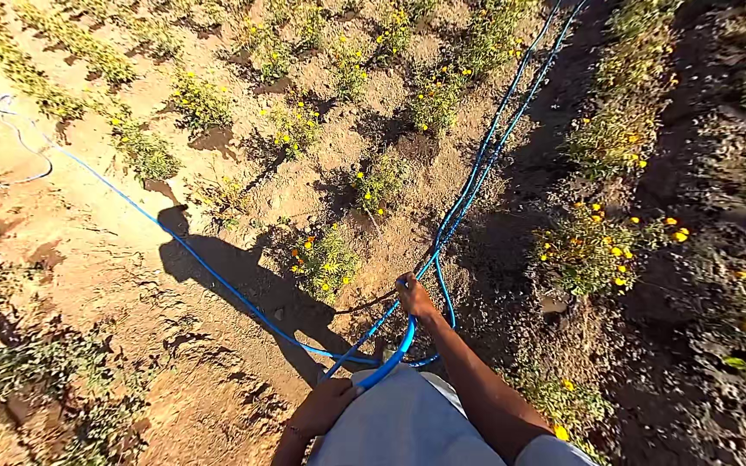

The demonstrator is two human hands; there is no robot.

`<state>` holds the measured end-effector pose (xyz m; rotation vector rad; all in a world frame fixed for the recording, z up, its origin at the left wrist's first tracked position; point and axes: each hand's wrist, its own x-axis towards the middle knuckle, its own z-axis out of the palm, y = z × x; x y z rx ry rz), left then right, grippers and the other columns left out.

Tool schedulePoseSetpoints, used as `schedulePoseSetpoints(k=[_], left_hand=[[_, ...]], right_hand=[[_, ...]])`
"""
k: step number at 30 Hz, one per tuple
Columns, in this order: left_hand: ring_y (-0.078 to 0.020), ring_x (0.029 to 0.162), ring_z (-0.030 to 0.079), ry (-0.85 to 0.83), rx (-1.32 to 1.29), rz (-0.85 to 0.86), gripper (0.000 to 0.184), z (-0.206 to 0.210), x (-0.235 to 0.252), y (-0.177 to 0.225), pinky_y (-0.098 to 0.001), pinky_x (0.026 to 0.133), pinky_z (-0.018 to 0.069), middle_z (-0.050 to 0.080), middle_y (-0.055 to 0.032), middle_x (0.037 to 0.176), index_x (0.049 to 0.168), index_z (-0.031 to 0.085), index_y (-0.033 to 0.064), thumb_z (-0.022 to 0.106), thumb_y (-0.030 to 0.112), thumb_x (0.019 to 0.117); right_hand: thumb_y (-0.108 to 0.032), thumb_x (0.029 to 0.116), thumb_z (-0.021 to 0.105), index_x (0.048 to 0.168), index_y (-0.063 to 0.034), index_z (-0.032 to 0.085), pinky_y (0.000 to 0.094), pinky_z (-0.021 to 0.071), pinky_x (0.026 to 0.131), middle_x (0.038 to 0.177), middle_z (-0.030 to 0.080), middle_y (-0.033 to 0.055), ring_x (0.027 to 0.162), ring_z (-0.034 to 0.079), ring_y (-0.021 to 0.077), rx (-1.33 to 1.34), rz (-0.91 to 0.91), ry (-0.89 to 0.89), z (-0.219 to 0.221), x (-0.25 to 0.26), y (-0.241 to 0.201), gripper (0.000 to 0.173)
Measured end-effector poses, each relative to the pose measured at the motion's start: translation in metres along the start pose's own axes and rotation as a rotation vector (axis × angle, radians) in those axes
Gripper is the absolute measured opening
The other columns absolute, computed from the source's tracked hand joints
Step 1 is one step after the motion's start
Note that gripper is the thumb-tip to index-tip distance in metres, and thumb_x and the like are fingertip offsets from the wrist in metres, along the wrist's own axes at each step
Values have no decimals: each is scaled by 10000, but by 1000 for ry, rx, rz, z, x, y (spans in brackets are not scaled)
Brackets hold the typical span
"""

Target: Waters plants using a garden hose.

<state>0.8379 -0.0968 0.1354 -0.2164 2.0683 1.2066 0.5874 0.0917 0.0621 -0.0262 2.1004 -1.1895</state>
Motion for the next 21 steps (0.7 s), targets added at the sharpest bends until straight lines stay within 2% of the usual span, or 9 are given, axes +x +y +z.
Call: schedulePoseSetpoints(k=[3, 9, 21], left_hand=[[-232, 789, 599, 4, -1, -1, 482, -1, 1, 1, -475, 777, 488, 604, -107, 820, 942, 646, 21, 433, 429, 1088], [-220, 763, 589, 12, -18, -2, 482, -2, 0, 1, -463, 755, 486, 592, -93, 799, 925, 640, 30, 441, 439, 1084], [-207, 746, 576, 17, -33, -6, 469, -5, 1, -4, -454, 740, 478, 578, -80, 783, 901, 629, 41, 447, 433, 1080]], right_hand=[[-263, 1107, 438, 1344, -66, 494, 413, 530, 624, 844, 593, 113, 626, 583, 214, 16, -3, -10, -1, 1, -1, 313], [-255, 1107, 442, 1342, -65, 495, 406, 526, 614, 837, 585, 108, 619, 574, 208, 40, -4, -2, -1, 1, -5, 306], [-264, 1107, 445, 1347, -62, 494, 420, 532, 647, 869, 601, 123, 646, 590, 217, 0, -8, -18, 4, 4, -5, 317]])
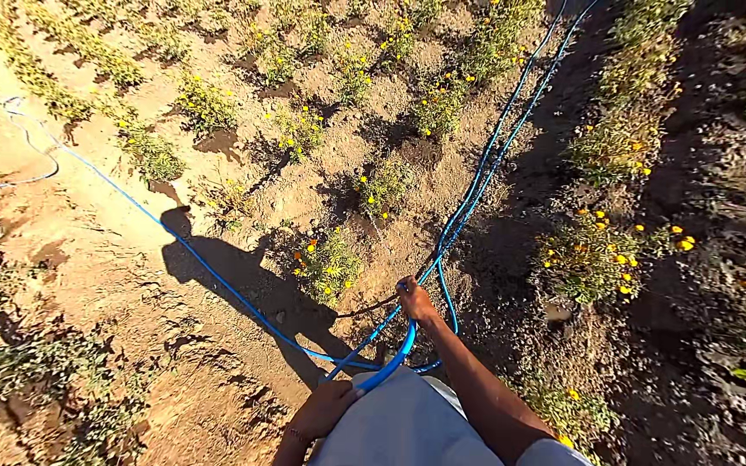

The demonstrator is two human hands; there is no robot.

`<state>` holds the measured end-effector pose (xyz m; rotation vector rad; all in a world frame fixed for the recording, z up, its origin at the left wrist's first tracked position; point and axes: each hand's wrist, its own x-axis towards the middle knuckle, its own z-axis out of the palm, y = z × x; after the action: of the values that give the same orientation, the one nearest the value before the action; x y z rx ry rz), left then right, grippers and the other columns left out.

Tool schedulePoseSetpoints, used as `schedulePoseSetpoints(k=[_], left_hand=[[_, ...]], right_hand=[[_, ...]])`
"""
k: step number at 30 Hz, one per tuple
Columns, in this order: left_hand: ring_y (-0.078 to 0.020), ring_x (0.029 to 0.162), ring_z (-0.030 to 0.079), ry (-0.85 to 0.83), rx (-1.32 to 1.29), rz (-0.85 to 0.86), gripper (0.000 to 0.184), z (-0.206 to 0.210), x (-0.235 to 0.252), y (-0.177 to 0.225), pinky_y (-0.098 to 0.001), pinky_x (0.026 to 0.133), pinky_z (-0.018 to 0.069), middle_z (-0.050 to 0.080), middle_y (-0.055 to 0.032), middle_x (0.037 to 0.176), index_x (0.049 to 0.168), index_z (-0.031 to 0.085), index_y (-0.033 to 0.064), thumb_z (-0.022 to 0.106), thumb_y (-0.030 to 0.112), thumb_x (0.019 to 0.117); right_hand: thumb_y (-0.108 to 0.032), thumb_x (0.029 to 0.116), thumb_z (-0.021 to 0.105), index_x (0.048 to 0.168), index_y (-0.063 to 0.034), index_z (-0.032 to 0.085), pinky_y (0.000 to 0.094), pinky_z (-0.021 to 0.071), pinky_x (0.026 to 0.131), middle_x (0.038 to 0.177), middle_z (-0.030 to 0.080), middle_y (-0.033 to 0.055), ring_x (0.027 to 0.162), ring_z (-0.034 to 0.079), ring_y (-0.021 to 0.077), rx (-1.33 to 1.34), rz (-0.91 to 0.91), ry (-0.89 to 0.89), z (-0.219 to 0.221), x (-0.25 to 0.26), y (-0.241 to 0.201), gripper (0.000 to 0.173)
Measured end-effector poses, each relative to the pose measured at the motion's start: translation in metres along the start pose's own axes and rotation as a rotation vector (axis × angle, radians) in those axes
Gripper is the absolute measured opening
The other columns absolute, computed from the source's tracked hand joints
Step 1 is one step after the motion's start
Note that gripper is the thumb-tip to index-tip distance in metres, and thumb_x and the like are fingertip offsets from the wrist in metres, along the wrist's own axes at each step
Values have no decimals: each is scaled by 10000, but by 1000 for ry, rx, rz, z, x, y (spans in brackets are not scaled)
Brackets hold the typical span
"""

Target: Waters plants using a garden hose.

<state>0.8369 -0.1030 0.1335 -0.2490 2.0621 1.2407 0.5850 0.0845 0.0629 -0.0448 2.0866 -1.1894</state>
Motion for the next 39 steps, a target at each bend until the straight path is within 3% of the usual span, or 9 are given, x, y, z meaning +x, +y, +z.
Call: schedulePoseSetpoints(k=[11, 16, 29, 39], left_hand=[[-218, 761, 582, -5, 9, -1, 483, -3, 0, -1, -463, 754, 480, 584, -93, 795, 911, 632, 31, 440, 440, 1082], [-224, 801, 608, 4, -6, 2, 479, -4, -1, 4, -472, 793, 496, 620, -102, 837, 959, 660, 23, 443, 430, 1085], [-228, 785, 595, 2, 9, 11, 487, -1, 3, 1, -473, 777, 487, 603, -105, 822, 924, 642, 20, 440, 433, 1086], [-251, 793, 600, 1, 39, -7, 493, 6, -4, -1, -496, 786, 479, 605, -118, 816, 928, 643, 15, 425, 427, 1089]], right_hand=[[-251, 1104, 443, 1339, -46, 505, 452, 538, 708, 915, 627, 150, 711, 619, 254, -35, -8, -1, 5, 6, 6, 318], [-253, 1106, 441, 1358, -52, 487, 431, 534, 662, 889, 608, 133, 672, 599, 233, 32, 14, 44, 1, 2, 1, 326], [-254, 1105, 450, 1338, -55, 492, 405, 527, 621, 852, 590, 116, 630, 581, 211, 41, 12, 51, -2, 1, 5, 309], [-243, 1104, 445, 1354, -38, 498, 452, 541, 731, 953, 637, 165, 749, 634, 261, -33, 25, 14, 5, -3, 9, 327]])
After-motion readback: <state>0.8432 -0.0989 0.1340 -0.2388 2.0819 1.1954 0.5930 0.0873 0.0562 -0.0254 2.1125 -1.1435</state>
